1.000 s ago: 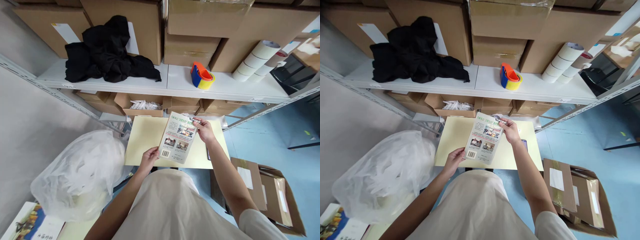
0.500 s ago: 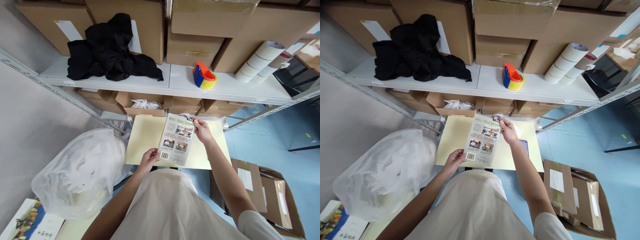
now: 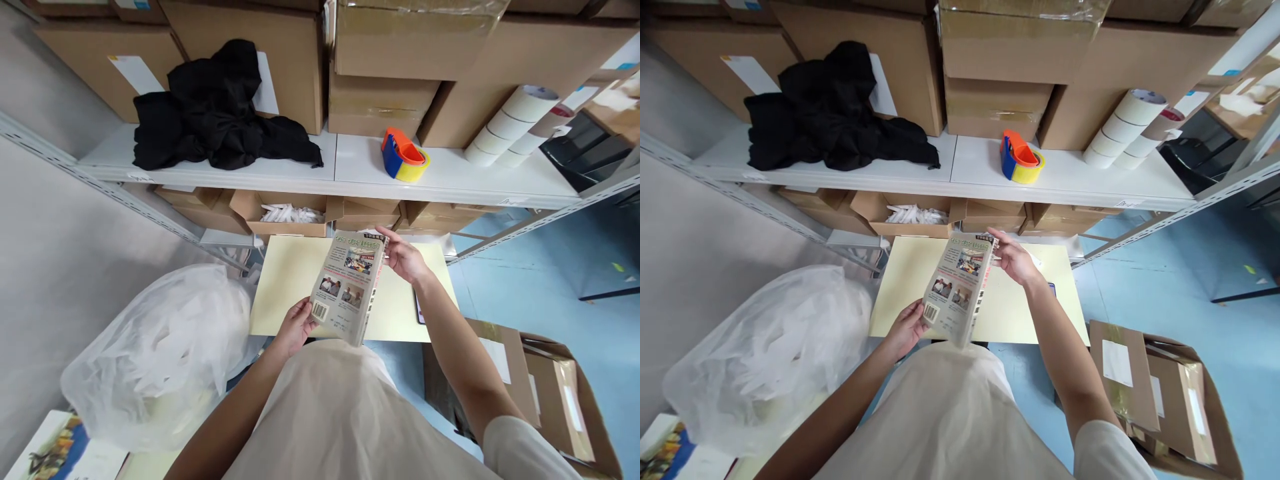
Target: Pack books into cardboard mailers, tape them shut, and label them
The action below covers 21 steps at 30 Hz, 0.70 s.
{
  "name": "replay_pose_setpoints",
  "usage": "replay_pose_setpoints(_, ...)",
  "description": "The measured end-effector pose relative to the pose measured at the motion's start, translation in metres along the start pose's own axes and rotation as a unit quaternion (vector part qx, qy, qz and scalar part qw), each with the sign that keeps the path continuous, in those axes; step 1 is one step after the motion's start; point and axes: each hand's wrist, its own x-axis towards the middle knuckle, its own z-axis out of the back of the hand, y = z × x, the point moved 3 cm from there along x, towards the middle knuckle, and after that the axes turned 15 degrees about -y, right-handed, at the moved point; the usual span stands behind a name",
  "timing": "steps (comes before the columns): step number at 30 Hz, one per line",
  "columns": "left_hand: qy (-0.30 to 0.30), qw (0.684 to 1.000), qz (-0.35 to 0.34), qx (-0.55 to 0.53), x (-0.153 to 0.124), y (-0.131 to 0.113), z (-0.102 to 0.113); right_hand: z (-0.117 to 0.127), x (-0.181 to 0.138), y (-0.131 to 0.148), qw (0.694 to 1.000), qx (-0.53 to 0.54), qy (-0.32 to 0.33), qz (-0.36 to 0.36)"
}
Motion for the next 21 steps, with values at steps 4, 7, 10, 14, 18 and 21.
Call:
replay_pose_setpoints(4,0.035,0.997,0.067,0.003,0.000,0.005,-0.003,-0.013,0.007,0.024,0.973,-0.157,0.087,0.145)
replay_pose_setpoints(7,0.068,0.990,0.122,0.030,-0.003,0.010,-0.005,-0.024,0.014,0.036,0.946,-0.215,0.093,0.223)
replay_pose_setpoints(10,0.119,0.975,0.167,0.083,-0.007,0.014,-0.011,-0.039,0.017,0.038,0.961,-0.180,0.143,0.157)
replay_pose_setpoints(14,0.093,0.985,0.110,0.099,-0.007,0.004,-0.012,-0.050,0.017,0.043,0.971,-0.170,0.125,0.114)
replay_pose_setpoints(18,0.039,0.995,-0.073,0.047,-0.004,-0.025,-0.001,-0.052,0.019,0.043,0.967,-0.208,0.109,0.101)
replay_pose_setpoints(21,0.001,0.966,-0.189,0.175,-0.005,-0.039,0.003,-0.053,0.023,0.038,0.964,-0.234,0.096,0.086)
